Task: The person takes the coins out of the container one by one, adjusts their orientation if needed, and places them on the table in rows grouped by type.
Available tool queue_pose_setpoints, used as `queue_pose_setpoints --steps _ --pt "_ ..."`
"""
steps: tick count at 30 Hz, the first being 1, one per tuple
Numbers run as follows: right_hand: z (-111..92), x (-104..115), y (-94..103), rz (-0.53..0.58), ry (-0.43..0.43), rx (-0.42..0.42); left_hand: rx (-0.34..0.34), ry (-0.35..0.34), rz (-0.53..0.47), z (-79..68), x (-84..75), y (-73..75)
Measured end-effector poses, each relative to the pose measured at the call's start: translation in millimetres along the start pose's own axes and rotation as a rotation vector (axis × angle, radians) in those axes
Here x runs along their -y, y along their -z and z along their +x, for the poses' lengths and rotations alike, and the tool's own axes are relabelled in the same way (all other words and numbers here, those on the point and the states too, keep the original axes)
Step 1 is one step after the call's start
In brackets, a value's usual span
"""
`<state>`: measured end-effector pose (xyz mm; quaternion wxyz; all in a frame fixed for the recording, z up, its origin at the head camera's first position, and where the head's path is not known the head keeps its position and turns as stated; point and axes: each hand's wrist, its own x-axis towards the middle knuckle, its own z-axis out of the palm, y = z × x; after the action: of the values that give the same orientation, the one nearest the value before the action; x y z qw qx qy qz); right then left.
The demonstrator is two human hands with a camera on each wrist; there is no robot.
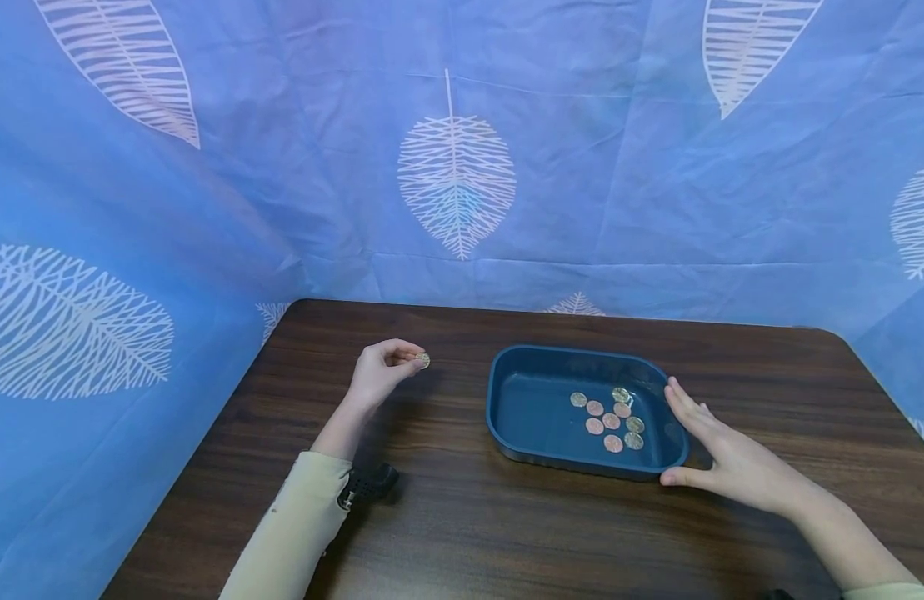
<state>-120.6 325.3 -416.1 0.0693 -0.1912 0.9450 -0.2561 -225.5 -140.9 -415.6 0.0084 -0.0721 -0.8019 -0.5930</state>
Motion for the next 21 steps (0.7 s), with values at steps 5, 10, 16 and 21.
queue_pose_setpoints --steps 5,10,16,21 --pt "1 0 0.5 -0.002 0.001 -0.006 -0.033 0.042 0.069 -0.5 11.9 17.1" --pt "1 0 0.2 -0.015 -0.006 -0.009 -0.033 0.103 0.146 0.3 24.4 29.2" --pt "1 0 -0.9 -0.023 -0.012 -0.007 -0.039 0.108 0.22 1.5 36.9 36.4" --pt "0 -1 -2.2 -0.015 -0.011 -0.009 -0.029 0.085 0.266 1.8 40.2 37.1"
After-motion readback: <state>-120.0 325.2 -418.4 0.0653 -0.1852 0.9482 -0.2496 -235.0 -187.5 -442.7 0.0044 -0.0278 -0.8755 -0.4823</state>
